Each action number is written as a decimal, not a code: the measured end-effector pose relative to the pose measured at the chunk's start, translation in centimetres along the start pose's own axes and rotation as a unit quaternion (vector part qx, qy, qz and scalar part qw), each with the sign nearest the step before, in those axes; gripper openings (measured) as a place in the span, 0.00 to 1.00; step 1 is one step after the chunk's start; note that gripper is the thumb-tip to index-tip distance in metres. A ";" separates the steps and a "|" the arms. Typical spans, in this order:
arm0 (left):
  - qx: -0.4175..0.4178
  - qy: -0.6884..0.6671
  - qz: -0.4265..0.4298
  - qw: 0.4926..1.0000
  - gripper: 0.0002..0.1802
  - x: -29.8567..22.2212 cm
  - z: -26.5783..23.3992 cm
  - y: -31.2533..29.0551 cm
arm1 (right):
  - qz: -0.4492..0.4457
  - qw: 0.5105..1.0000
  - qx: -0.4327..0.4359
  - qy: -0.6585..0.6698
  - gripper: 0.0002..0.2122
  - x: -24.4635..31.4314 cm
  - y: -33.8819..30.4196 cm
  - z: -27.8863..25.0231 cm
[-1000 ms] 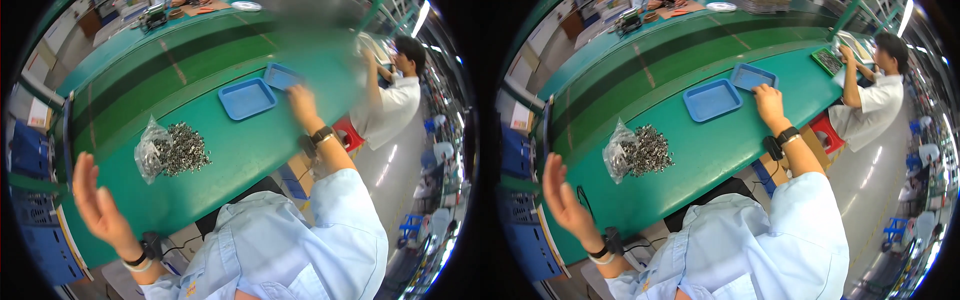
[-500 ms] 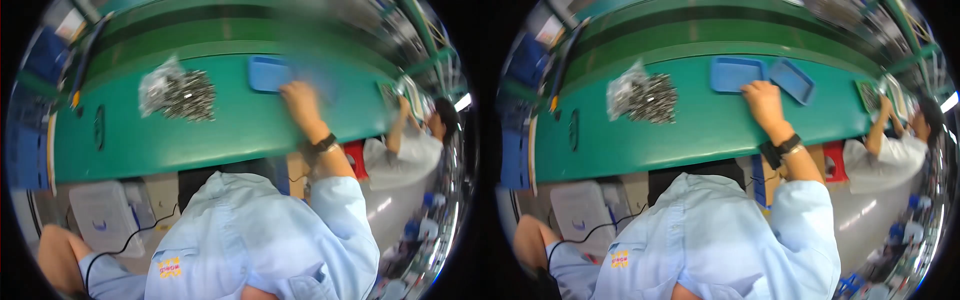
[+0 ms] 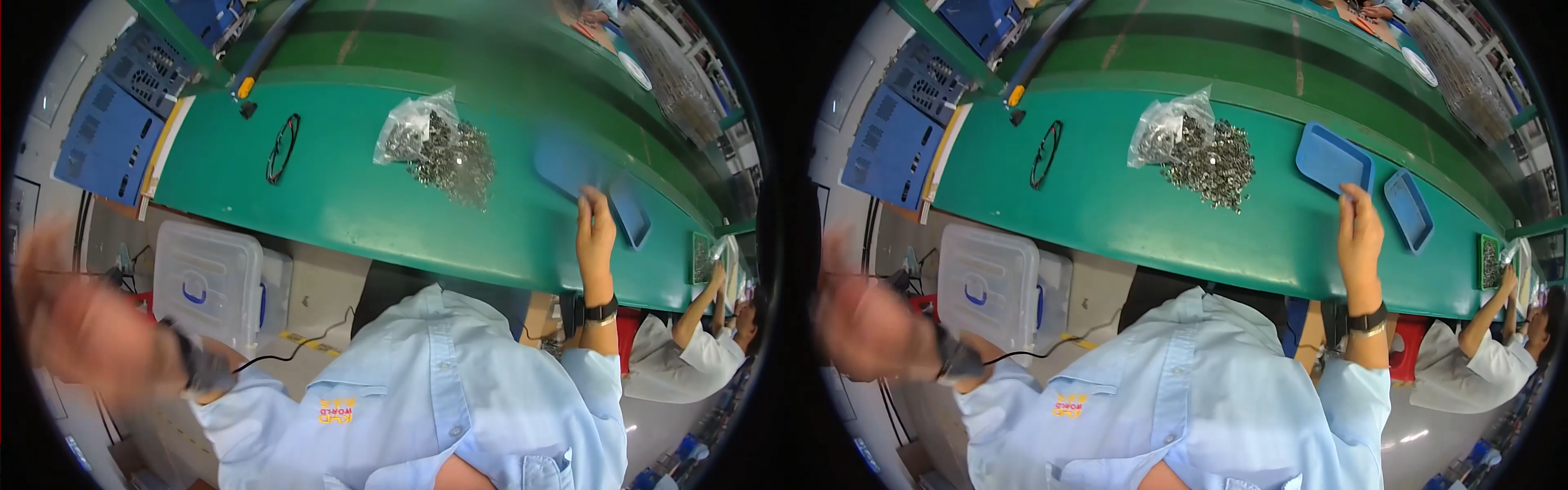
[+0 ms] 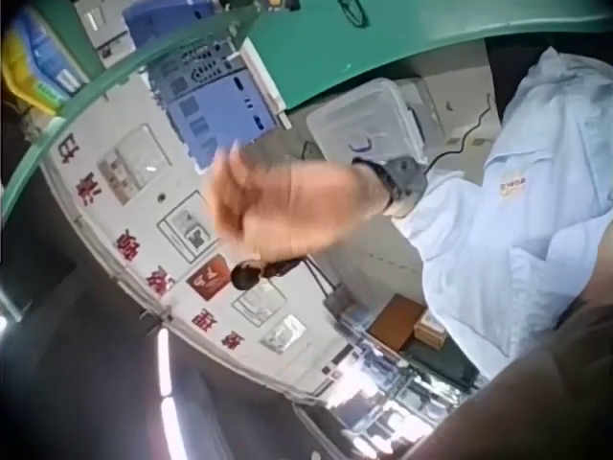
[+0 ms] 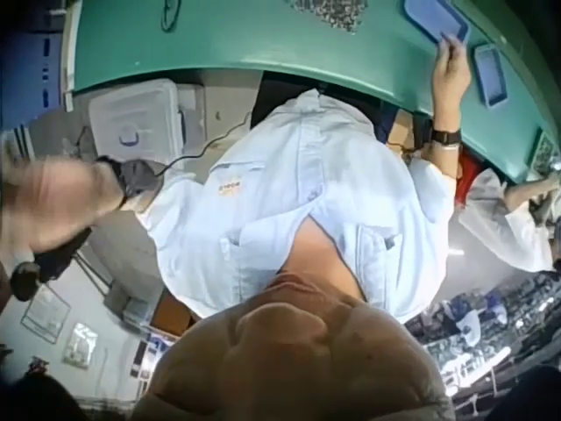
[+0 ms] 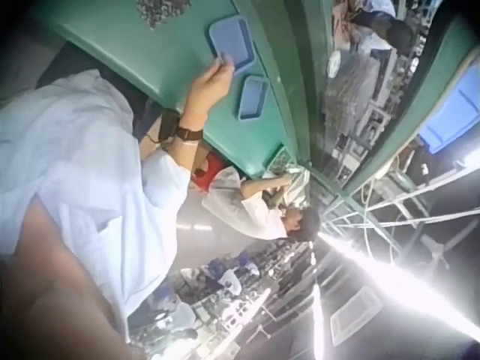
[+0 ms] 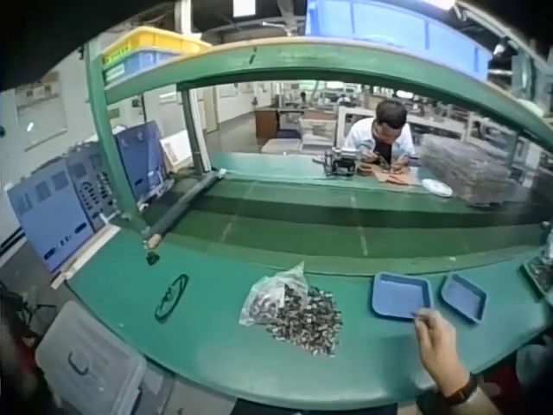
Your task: The person pours small metal components from two trays into a larger blue bin, empties a plastic bag of components onto the table, and picks up a pair of glasses. They then pick up the components one at a time, pressing them together by hand and placing the assembled pieces into a small blue tray.
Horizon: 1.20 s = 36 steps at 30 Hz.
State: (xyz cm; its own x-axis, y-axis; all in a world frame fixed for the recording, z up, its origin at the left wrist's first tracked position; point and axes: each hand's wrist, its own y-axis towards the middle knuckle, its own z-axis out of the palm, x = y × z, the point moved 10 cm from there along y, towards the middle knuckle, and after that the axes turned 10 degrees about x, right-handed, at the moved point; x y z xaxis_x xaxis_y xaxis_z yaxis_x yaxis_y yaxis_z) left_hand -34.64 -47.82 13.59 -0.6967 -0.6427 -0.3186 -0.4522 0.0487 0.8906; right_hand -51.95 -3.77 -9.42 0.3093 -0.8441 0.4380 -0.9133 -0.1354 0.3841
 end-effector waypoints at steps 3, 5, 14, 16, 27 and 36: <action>0.132 0.167 -0.330 0.919 0.11 17.4 4.7 -6.6 | 0.017 0.987 0.076 0.138 0.10 3.7 -3.3 1.7; 0.198 0.249 -0.317 0.893 0.17 22.4 6.3 -11.9 | -0.093 0.965 0.160 0.188 0.13 9.9 -5.3 3.4; 0.271 0.311 -0.344 0.843 0.16 28.2 10.4 -16.4 | -0.140 0.911 0.326 0.210 0.08 14.2 -9.0 7.9; 0.259 0.245 -0.371 0.857 0.13 28.7 9.8 -16.7 | -0.158 0.916 0.305 0.209 0.08 14.6 -8.1 7.4; 0.351 -0.372 -0.551 0.660 0.07 13.4 18.8 -17.2 | -0.417 0.901 0.055 0.107 0.13 23.5 0.9 2.1; 0.457 -0.478 -0.532 0.528 0.09 8.2 23.8 -20.7 | -0.405 0.882 0.241 0.002 0.14 21.7 -3.1 3.3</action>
State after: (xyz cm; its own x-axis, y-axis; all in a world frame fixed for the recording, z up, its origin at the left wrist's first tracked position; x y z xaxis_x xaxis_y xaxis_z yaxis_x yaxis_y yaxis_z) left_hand -44.20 -35.87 -15.21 0.4584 -0.0187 -0.8885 -0.6464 0.6791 -0.3478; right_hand -43.26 -23.38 -3.84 0.9122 -0.3671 0.1818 -0.3983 -0.8987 0.1837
